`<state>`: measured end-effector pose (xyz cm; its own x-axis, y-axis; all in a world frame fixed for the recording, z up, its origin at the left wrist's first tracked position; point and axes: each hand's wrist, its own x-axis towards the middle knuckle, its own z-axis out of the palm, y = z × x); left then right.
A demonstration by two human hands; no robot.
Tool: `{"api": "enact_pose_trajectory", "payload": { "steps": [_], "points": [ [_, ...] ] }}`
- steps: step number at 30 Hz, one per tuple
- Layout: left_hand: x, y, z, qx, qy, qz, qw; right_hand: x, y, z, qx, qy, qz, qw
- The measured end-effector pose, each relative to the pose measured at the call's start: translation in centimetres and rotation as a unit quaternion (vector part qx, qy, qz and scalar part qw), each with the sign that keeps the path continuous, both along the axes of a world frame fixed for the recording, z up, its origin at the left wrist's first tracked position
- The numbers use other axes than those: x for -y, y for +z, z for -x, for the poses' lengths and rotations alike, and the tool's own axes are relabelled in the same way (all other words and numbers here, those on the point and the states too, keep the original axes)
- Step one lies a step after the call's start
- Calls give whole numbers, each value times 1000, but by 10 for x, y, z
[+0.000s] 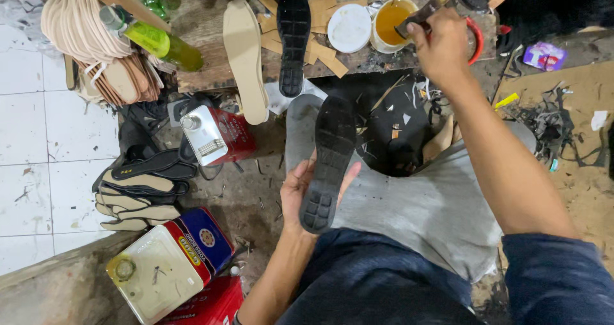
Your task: The person applies a dark adhesive to the bottom of black shoe soles using a brush. They repeatedly dip the brush into a container and spread the glue across the sole surface, then place the treated soles on a nearby wooden shelf.
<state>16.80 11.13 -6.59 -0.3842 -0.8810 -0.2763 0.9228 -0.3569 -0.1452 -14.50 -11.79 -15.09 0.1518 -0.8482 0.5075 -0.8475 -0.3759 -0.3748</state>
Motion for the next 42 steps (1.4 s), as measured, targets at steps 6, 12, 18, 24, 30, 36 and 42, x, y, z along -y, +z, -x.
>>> {"api": "enact_pose_trajectory", "payload": {
  "steps": [6,12,18,24,30,36,42],
  "points": [
    [-6,-1,-3,70,27,54,996,-1,33,-14,-41,9,-11,999],
    [23,17,3,109,33,146,983,-50,96,-32,-1,47,-111,993],
    [52,33,27,205,22,224,953,-149,152,-91,356,138,-224,897],
    [58,47,33,198,-11,262,944,-189,193,-123,214,215,-144,942],
    [46,48,41,227,-30,290,929,-186,170,-104,272,116,-101,950],
    [46,50,43,199,-32,290,936,-191,174,-100,224,218,-45,949],
    [45,48,53,209,-37,289,933,-193,182,-110,248,224,-40,942]
  ]
}}
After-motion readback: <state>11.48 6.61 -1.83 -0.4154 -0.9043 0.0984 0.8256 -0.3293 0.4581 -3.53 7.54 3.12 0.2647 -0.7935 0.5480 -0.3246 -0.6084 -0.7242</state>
